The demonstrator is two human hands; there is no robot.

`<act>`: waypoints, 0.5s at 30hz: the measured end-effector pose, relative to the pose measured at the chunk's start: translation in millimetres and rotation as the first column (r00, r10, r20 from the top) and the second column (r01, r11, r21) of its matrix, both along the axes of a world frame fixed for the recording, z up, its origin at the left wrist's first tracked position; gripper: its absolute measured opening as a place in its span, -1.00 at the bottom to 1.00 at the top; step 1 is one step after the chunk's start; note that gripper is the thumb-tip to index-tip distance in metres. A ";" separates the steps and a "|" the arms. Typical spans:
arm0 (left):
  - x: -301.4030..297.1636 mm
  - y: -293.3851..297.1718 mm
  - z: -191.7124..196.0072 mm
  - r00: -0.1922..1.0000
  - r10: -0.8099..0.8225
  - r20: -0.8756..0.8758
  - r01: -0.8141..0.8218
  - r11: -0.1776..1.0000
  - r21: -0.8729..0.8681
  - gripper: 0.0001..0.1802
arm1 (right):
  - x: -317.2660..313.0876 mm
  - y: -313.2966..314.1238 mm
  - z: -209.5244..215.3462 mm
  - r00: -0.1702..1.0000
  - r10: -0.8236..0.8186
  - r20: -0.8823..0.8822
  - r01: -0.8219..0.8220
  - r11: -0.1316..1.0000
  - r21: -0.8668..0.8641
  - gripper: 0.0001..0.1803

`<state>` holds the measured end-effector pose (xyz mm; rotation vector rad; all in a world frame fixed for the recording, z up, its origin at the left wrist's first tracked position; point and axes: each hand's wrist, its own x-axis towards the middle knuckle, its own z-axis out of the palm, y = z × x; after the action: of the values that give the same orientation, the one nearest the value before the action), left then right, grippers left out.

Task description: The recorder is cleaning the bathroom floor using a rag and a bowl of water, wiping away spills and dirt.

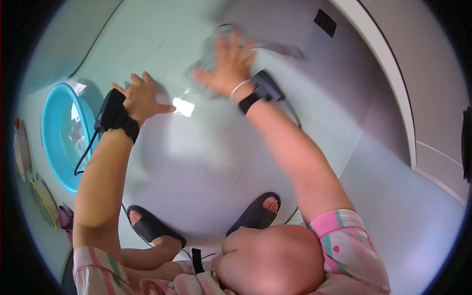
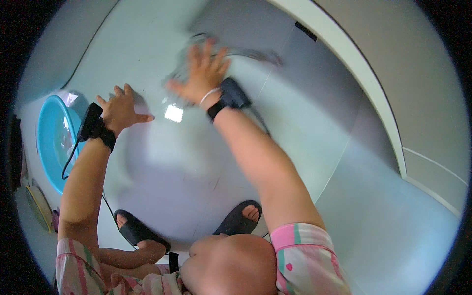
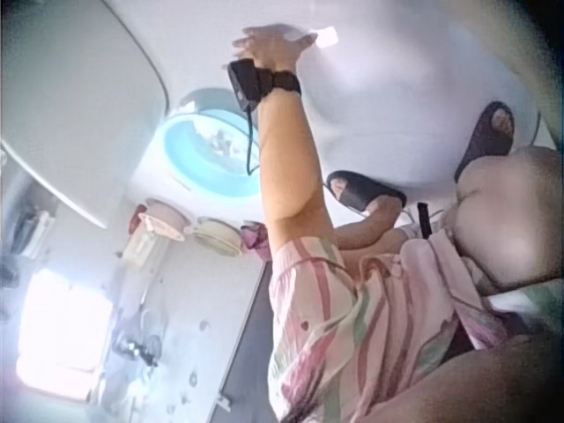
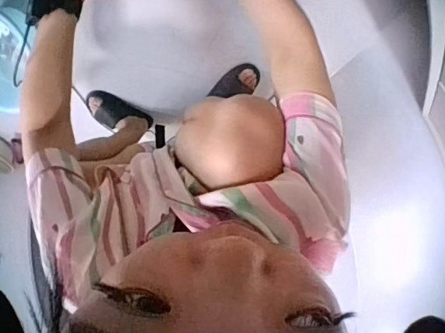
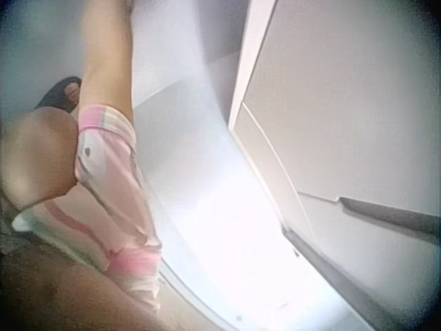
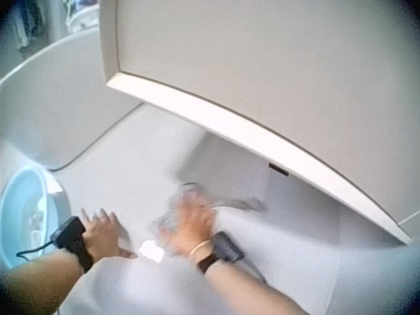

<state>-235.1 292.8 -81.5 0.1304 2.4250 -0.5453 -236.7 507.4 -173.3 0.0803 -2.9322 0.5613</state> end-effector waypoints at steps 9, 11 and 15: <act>6.5 -8.9 -11.0 0.995 -0.091 -0.047 0.089 0.995 -0.037 0.55 | 95.5 155.9 25.4 0.929 0.309 0.205 -0.363 0.871 0.331 -0.28; 10.0 -8.1 -10.0 0.996 -0.076 -0.040 0.073 0.995 -0.062 0.56 | 116.5 238.4 5.5 0.978 0.085 0.192 -0.134 0.955 0.264 -0.23; -0.7 4.3 -10.1 0.996 -0.083 -0.038 0.081 0.994 -0.071 0.58 | 160.5 428.6 -68.0 0.728 -0.686 -0.018 0.648 0.679 0.346 -0.48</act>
<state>-235.8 297.1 -91.6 0.1918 2.4454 -0.6749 -76.2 936.0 -241.3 -0.9881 -2.8142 -0.0546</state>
